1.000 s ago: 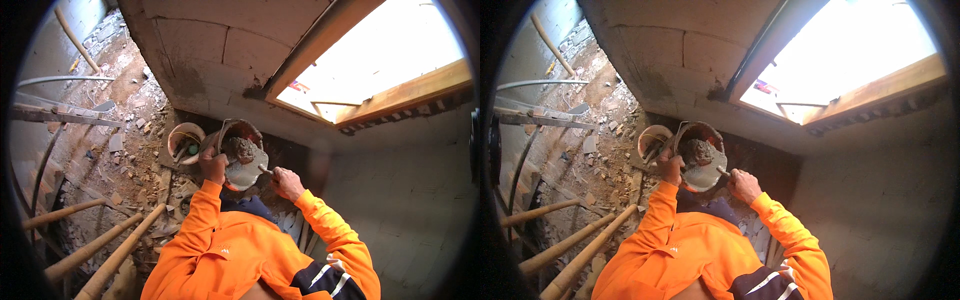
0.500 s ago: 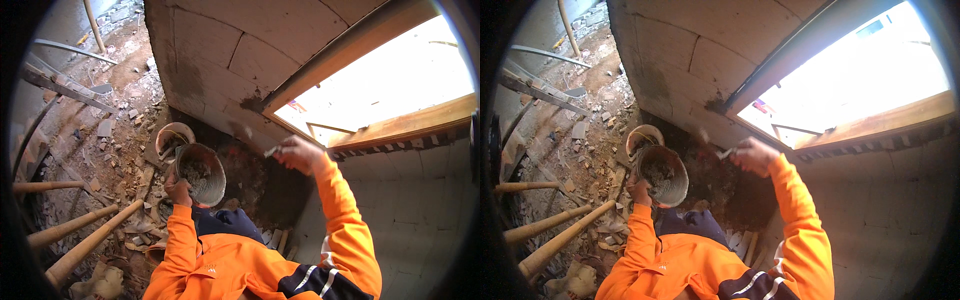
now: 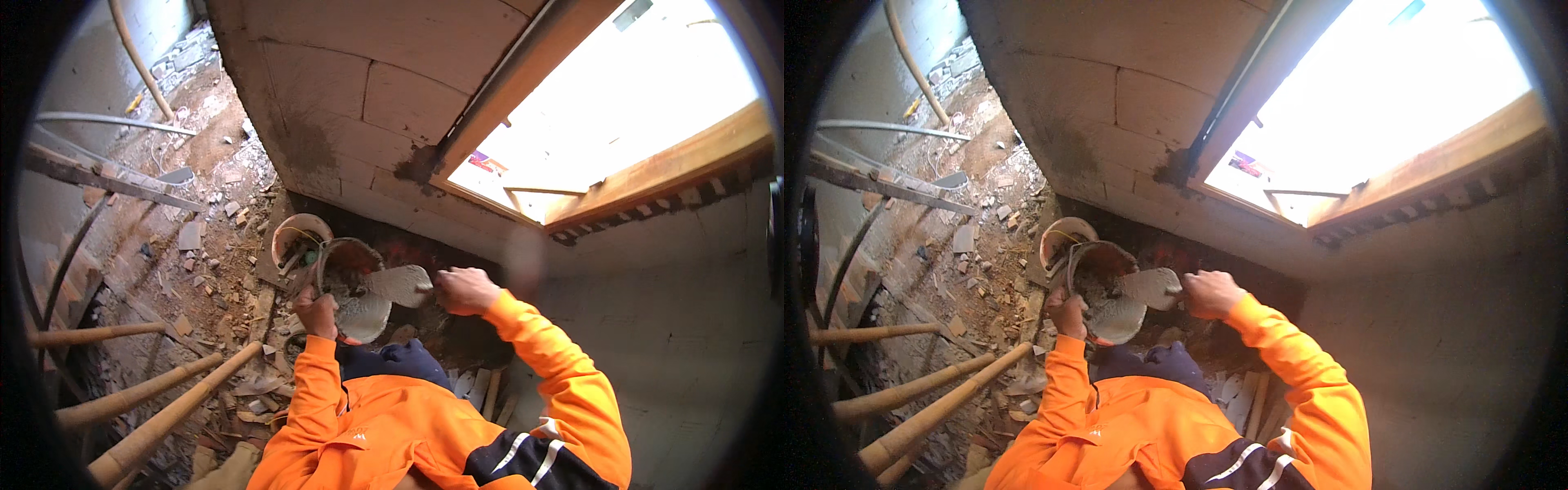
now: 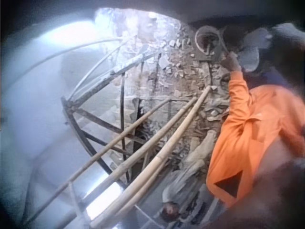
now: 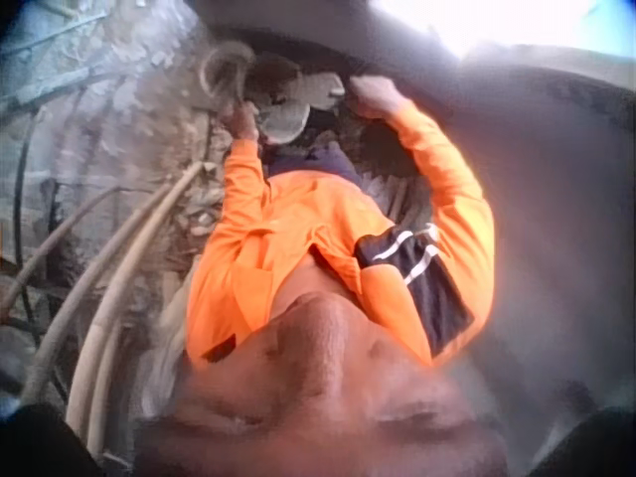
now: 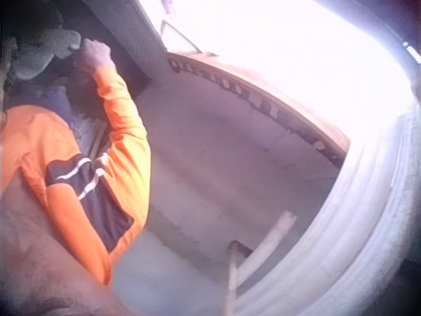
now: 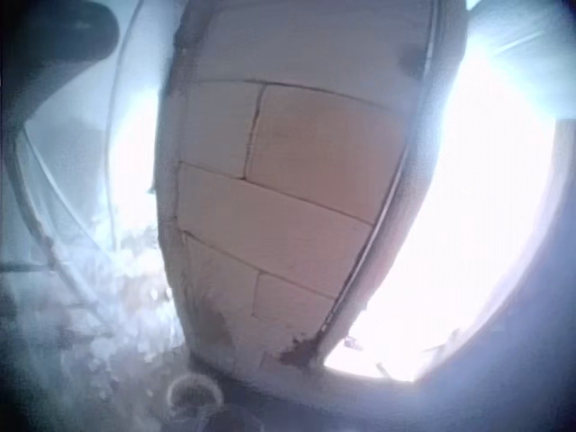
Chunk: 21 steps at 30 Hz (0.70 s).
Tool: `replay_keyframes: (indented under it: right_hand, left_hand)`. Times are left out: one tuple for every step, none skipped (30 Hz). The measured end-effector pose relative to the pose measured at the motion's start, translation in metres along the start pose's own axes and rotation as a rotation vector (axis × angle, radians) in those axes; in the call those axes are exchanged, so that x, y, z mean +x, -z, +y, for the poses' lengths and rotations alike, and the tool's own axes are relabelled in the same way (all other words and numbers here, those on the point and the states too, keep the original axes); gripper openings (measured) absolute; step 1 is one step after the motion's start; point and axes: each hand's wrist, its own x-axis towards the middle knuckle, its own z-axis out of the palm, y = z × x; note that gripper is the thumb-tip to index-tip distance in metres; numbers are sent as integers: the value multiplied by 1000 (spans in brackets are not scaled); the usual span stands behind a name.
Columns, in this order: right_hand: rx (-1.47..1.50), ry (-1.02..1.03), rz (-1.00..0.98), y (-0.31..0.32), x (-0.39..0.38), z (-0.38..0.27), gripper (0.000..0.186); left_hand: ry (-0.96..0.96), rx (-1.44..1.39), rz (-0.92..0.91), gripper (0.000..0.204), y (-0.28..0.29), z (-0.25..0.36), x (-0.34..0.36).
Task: The person applies mortar to the edges of a window frame and the adjacent masonry wall using a trowel.
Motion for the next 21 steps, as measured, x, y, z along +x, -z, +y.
replay_keyframes:
  right_hand:
    - [-79,-43,213,-27,8,-13,27]
    - [-153,-70,269,-45,18,-29,28]
    - [-200,-70,278,-69,28,-48,30]
    - [-249,-63,279,-78,29,-67,33]
    - [-173,-33,288,-80,20,-64,34]
    - [-85,11,289,-63,0,-68,34]
    - [4,39,303,-49,-15,-62,35]
    - [51,-40,331,-44,-24,-51,35]
    - [23,-87,379,-47,-27,-40,34]
    - [-9,-136,431,-50,-26,-33,32]
    - [-28,-107,379,-52,-22,-28,31]
    - [55,-24,362,-56,-19,-30,32]
    - [137,59,346,-59,-16,-33,33]
    - [218,144,329,-65,-12,-35,34]
    - [268,232,333,-71,-10,-37,39]
    - [391,250,390,-76,-11,-35,39]
    - [515,268,446,-79,-14,-33,38]
    - [638,289,499,-77,-17,-32,38]
    - [705,287,518,-72,-22,-32,27]
    - [640,240,464,-73,-20,-29,24]
    - [569,182,416,-75,-20,-23,23]
  left_hand:
    - [-23,68,-44,34,-6,3,1]
    - [-47,137,-84,34,-11,5,1]
    - [-72,206,-123,34,-17,8,2]
    - [-91,274,-152,33,-25,14,0]
    - [-138,188,-171,23,-38,18,-2]
    - [-183,116,-177,13,-51,37,-9]
    - [-211,116,-218,9,-54,46,-9]
    - [-237,112,-266,8,-59,53,-9]
    - [-238,184,-328,10,-57,56,-9]
    - [-243,200,-361,9,-59,60,-11]
    - [-249,219,-387,8,-60,64,-12]
    - [-253,232,-409,8,-61,67,-14]
    - [-254,214,-419,9,-63,70,-15]
    - [-254,190,-429,9,-65,75,-16]
    - [-252,164,-432,10,-68,79,-18]
    - [-248,133,-434,10,-71,83,-19]
    - [-235,119,-422,10,-69,84,-19]
    - [-224,105,-406,9,-68,84,-19]
    - [-203,108,-375,9,-63,79,-16]
    - [-182,112,-344,9,-58,74,-13]
    - [-205,103,-333,9,-55,67,-9]
